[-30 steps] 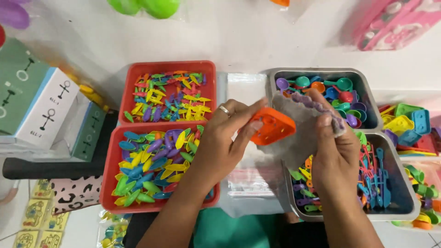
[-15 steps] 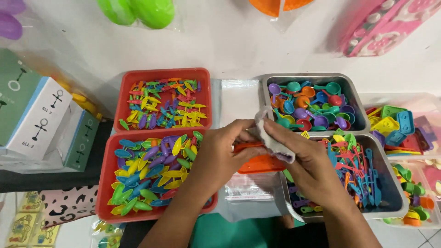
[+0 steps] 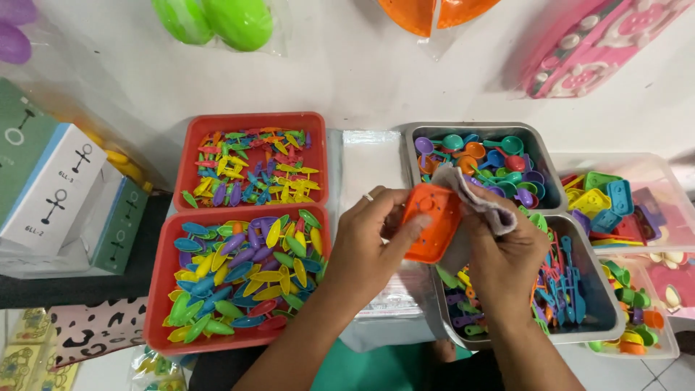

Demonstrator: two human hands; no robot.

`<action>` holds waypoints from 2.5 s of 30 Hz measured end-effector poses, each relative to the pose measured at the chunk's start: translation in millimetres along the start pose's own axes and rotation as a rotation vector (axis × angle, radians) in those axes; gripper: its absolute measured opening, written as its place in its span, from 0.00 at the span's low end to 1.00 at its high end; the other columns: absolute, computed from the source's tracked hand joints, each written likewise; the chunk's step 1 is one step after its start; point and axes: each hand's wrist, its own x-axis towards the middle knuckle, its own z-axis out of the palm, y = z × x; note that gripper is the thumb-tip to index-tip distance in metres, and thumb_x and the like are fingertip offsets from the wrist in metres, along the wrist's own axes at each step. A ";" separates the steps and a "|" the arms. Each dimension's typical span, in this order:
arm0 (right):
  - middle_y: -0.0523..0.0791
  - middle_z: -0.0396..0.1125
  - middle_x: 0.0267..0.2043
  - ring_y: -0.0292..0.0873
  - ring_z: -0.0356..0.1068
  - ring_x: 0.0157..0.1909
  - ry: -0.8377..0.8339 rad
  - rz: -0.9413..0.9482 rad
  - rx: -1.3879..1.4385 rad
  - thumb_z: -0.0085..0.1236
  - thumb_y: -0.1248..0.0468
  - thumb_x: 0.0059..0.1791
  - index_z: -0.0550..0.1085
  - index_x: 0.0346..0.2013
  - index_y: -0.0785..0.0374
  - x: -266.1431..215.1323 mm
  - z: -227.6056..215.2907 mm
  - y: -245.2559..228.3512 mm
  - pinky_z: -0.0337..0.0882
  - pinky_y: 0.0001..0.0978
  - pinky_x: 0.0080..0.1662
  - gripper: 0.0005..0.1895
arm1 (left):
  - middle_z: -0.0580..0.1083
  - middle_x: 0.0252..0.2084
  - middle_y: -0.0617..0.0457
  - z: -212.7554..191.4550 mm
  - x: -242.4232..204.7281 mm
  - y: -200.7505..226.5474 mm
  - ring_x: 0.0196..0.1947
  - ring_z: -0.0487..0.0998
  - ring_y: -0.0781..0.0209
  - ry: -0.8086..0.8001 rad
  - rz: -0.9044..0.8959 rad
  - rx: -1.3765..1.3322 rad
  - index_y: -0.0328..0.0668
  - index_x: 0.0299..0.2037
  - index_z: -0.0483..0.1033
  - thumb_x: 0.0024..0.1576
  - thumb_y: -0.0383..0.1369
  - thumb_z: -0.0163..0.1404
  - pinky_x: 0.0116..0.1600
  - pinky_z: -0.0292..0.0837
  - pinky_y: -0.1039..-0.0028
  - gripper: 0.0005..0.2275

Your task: Cleaning individual small plastic toy pieces with a cloth and sorting them into different trays.

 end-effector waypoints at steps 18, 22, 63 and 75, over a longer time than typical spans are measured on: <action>0.51 0.75 0.51 0.37 0.71 0.44 -0.063 0.048 0.108 0.59 0.81 0.45 0.75 0.56 0.70 -16.7 17.2 -0.4 0.71 0.23 0.46 0.23 | 0.72 0.51 0.44 13.2 -5.7 14.0 0.46 0.78 0.56 0.155 -0.105 0.007 0.39 0.58 0.66 0.56 0.24 0.56 0.48 0.84 0.68 0.20; 0.50 0.74 0.50 0.36 0.70 0.44 -0.047 0.216 0.135 0.56 0.77 0.49 0.75 0.56 0.71 -13.5 13.9 4.1 0.71 0.23 0.46 0.20 | 0.75 0.49 0.45 11.0 -5.5 4.3 0.46 0.77 0.61 0.065 -0.267 -0.336 0.36 0.62 0.66 0.57 0.26 0.54 0.47 0.78 0.73 0.21; 0.50 0.66 0.53 0.49 0.67 0.56 -0.423 -0.249 -0.319 0.57 0.74 0.33 0.81 0.48 0.58 -7.4 11.9 -22.3 0.69 0.41 0.56 0.29 | 0.66 0.14 0.57 -27.5 12.5 33.2 0.13 0.58 0.67 0.132 -0.006 0.263 0.36 0.35 0.80 0.59 0.30 0.51 0.19 0.53 0.73 0.07; 0.42 0.69 0.38 0.34 0.63 0.39 0.071 0.290 0.060 0.54 0.68 0.57 0.78 0.47 0.65 20.9 -25.2 23.1 0.65 0.28 0.49 0.07 | 0.79 0.35 0.45 -5.6 -1.1 -6.5 0.32 0.81 0.48 -0.417 -0.334 0.814 0.42 0.55 0.74 0.56 0.36 0.59 0.38 0.75 0.58 0.18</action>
